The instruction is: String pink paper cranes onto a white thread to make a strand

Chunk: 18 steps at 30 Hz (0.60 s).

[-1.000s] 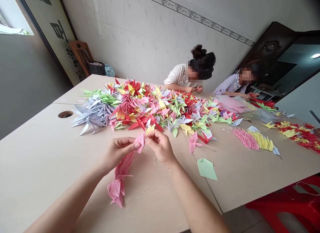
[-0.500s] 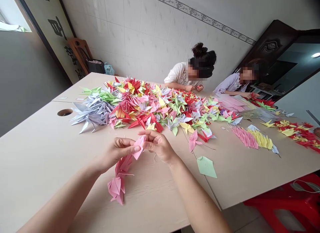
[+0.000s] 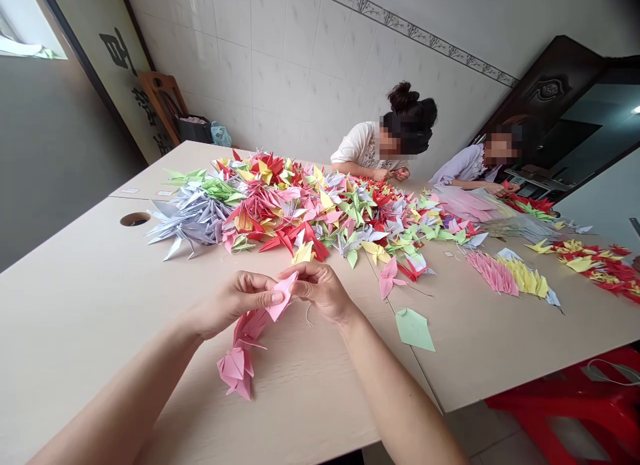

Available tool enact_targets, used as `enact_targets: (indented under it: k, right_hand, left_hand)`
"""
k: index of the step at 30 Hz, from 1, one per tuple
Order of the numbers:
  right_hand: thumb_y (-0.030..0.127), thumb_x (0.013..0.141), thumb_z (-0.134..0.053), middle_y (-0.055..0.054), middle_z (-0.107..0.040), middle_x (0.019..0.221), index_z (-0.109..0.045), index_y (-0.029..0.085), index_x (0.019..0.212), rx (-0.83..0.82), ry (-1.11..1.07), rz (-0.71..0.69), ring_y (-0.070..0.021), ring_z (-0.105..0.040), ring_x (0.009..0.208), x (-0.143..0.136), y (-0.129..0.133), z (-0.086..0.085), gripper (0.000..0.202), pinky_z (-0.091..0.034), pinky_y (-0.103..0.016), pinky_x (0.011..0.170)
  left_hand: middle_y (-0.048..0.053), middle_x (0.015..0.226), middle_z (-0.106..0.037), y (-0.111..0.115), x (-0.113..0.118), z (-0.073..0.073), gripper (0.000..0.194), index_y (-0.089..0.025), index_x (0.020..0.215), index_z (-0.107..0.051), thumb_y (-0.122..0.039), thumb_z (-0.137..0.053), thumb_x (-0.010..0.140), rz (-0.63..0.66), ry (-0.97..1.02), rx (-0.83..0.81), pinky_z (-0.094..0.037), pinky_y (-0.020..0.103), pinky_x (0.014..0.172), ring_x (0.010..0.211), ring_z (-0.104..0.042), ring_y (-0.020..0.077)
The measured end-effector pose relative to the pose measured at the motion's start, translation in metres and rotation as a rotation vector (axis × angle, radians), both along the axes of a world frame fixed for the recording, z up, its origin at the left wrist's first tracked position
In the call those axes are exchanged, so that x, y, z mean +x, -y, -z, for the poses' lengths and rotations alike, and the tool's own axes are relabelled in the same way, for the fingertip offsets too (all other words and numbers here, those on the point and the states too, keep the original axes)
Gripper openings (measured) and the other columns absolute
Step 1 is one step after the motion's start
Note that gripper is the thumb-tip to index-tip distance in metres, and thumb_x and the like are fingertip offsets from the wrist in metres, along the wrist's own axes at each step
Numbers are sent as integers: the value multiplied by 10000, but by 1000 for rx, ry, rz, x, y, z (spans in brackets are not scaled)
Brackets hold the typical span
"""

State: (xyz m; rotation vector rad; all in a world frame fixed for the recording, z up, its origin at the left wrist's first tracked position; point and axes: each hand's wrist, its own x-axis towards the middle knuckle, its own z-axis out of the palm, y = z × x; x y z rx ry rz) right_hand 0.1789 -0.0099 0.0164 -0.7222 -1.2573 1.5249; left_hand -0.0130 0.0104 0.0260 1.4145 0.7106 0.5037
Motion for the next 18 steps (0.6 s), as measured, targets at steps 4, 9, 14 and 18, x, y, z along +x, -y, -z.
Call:
enact_targets:
  k: [4,9,14,18]
  right_hand:
    - [415,638,-814,57,-442,570,-761,213,812,-22,10,24,-60,-383,519,-1,0,-1,272,-363,-218,522]
    - [438,612,-823,61,-449,553,-754,208,807,-58,-4,23,-48,-330,494,-1,0,2,309,-299,-209,488]
    - [529,665,-756,47,-466,542,-736,177,772,-19,24,176,-50,-284,481,0,-5,5,368,-205,-216,460]
    - [545,766,-660,35,-512,628,-712,183,814,20,61,222,-43,-295,470,2,-6,2,369,-219,-210,453]
  left_hand:
    - [-28,551,-478,0,1,0,318,-137,645,-633,-422,-697,769,-7,-8,-18,-290,208,480,505,-354,77]
    - [-22,552,-506,1,1,0,283,-140,653,-654,-395,-707,764,-20,-1,-9,-296,208,479,506,-374,80]
    - [-19,521,-520,3,4,-4,301,-144,638,-668,-425,-726,728,-89,-30,26,-301,209,454,474,-397,85]
    - [-13,530,-540,2,7,-4,347,-145,636,-675,-476,-699,739,-145,-52,93,-320,208,462,480,-425,93]
